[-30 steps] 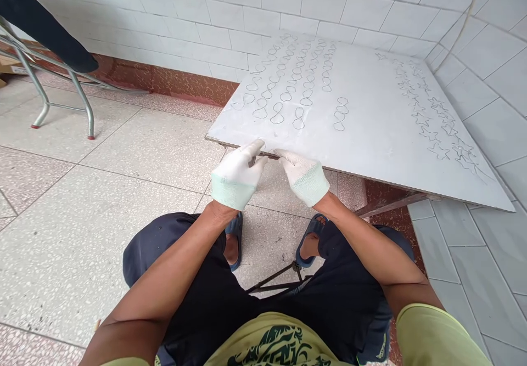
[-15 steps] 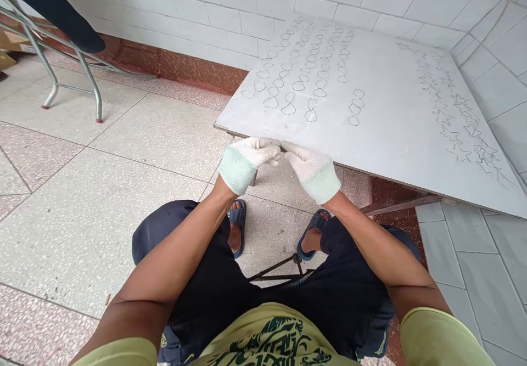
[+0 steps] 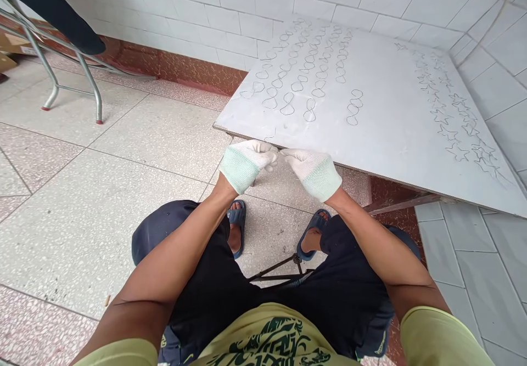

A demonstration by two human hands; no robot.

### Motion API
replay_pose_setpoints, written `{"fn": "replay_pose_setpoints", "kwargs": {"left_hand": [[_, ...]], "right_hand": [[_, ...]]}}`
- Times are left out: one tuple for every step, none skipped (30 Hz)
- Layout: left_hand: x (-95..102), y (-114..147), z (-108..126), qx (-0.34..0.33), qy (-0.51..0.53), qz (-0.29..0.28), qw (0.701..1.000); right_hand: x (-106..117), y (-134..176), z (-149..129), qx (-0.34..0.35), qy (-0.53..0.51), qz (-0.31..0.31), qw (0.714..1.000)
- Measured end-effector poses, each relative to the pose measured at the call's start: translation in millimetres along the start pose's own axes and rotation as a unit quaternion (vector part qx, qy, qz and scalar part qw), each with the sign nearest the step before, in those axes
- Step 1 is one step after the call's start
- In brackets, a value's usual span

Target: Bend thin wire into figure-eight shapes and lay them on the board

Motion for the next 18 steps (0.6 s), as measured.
{"fn": "replay_pose_setpoints", "kwargs": {"left_hand": [[-0.2,0,0,0.006,0.008,-0.006,1.000],[-0.5,-1,0,0.013,0.020,-0.016,1.000],[-0.6,-1,-1,0.018,0.034,-0.025,0.999],[-0.6,-2,-1,0.020,0.049,-0.032,0.998],[-0.8,-3,-1,0.022,0.064,-0.038,0.997],[-1.2,-4,-1,0.024,0.080,-0.045,0.995],[-1.8,-4,-1,0.029,0.096,-0.052,0.994],[-2.7,-4,-1,0.034,0.113,-0.058,0.991],[-3.7,-4,-1,0.040,0.127,-0.066,0.989],[-4.9,-4,0,0.045,0.138,-0.075,0.987],[-6.1,-3,1,0.049,0.146,-0.083,0.985],[-7.2,-2,2,0.050,0.153,-0.087,0.983],[-8.1,-1,3,0.050,0.160,-0.091,0.982],[-8.8,1,4,0.050,0.168,-0.093,0.980],[-9.4,2,5,0.051,0.178,-0.093,0.978],[-9.9,4,5,0.051,0.190,-0.090,0.976],[-10.4,6,5,0.053,0.203,-0.087,0.974],[-10.9,7,5,0.056,0.215,-0.085,0.971]], "right_hand": [[1,0,0,0.004,-0.006,0.001,1.000],[3,1,-1,0.006,-0.016,0.004,1.000],[4,1,-2,0.006,-0.028,0.009,1.000],[5,1,-2,0.005,-0.038,0.015,0.999],[6,2,-3,0.004,-0.044,0.018,0.999],[7,2,-3,0.004,-0.046,0.019,0.999],[7,3,-3,0.005,-0.046,0.019,0.999],[7,3,-3,0.007,-0.042,0.020,0.999],[7,3,-2,0.010,-0.037,0.022,0.999],[6,4,-1,0.014,-0.033,0.023,0.999],[5,4,0,0.017,-0.032,0.025,0.999],[3,5,1,0.022,-0.032,0.027,0.999],[1,5,2,0.029,-0.034,0.029,0.999],[-1,6,3,0.036,-0.040,0.031,0.998],[-3,7,4,0.044,-0.045,0.036,0.997],[-5,8,5,0.051,-0.049,0.041,0.997],[-6,8,7,0.056,-0.051,0.047,0.996],[-6,9,8,0.059,-0.048,0.049,0.996]]}}
Point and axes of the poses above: each hand's wrist, its own y-axis away from the middle knuckle, its own x-axis out of the back of the hand, z = x × y, the point moved 2 cm from there along -y, towards the middle knuckle, and after that the axes turned 9 degrees about z, right-handed, at the moved point
